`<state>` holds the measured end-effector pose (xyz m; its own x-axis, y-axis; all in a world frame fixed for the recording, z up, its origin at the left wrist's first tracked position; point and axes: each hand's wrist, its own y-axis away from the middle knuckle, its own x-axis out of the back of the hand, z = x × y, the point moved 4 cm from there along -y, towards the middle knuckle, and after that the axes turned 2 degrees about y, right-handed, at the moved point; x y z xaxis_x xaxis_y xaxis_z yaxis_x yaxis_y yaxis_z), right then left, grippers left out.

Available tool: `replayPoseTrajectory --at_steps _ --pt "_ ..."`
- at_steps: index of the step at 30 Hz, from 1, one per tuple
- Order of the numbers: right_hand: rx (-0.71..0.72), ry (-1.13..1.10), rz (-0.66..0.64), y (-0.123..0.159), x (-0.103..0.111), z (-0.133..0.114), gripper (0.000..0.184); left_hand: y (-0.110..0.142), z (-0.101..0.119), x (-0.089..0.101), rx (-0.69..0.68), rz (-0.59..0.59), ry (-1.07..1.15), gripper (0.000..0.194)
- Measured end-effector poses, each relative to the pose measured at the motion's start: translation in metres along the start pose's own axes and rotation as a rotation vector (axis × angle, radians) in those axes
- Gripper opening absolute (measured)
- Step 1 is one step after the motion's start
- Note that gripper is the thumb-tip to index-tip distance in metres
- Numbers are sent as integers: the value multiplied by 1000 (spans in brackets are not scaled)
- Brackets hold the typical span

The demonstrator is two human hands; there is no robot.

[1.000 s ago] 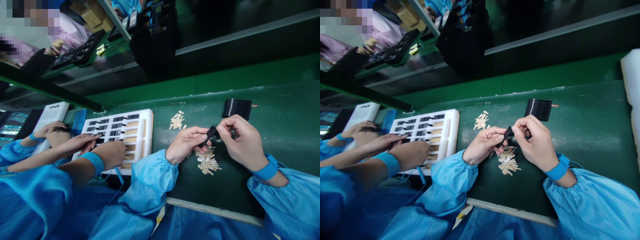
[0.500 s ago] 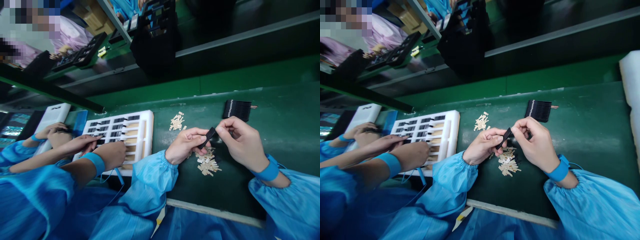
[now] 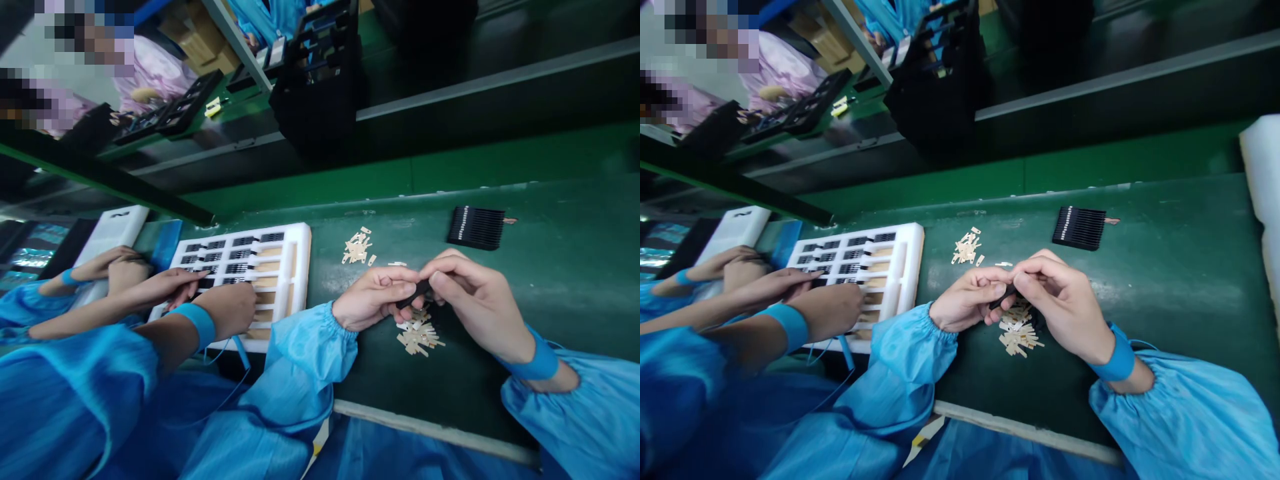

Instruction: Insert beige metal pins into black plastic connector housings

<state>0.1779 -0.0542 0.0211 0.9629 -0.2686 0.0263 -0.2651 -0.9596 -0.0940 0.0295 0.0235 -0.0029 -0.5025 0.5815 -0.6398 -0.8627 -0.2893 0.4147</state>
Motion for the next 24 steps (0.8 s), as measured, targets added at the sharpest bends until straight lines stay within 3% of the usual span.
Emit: replayPoseTrajectory --at_steps 6,13,20,24 --pt "-188 -383 -103 3 -10 6 24 1 -4 4 32 -45 -38 49" --pt "-357 -507 -165 4 -16 3 32 5 -4 2 49 -84 -40 49" --pt "-195 -353 -91 4 -9 11 26 3 1 0 22 -35 -30 46" --pt "-232 -374 -99 2 -7 14 32 2 2 -2 27 -8 -41 55"
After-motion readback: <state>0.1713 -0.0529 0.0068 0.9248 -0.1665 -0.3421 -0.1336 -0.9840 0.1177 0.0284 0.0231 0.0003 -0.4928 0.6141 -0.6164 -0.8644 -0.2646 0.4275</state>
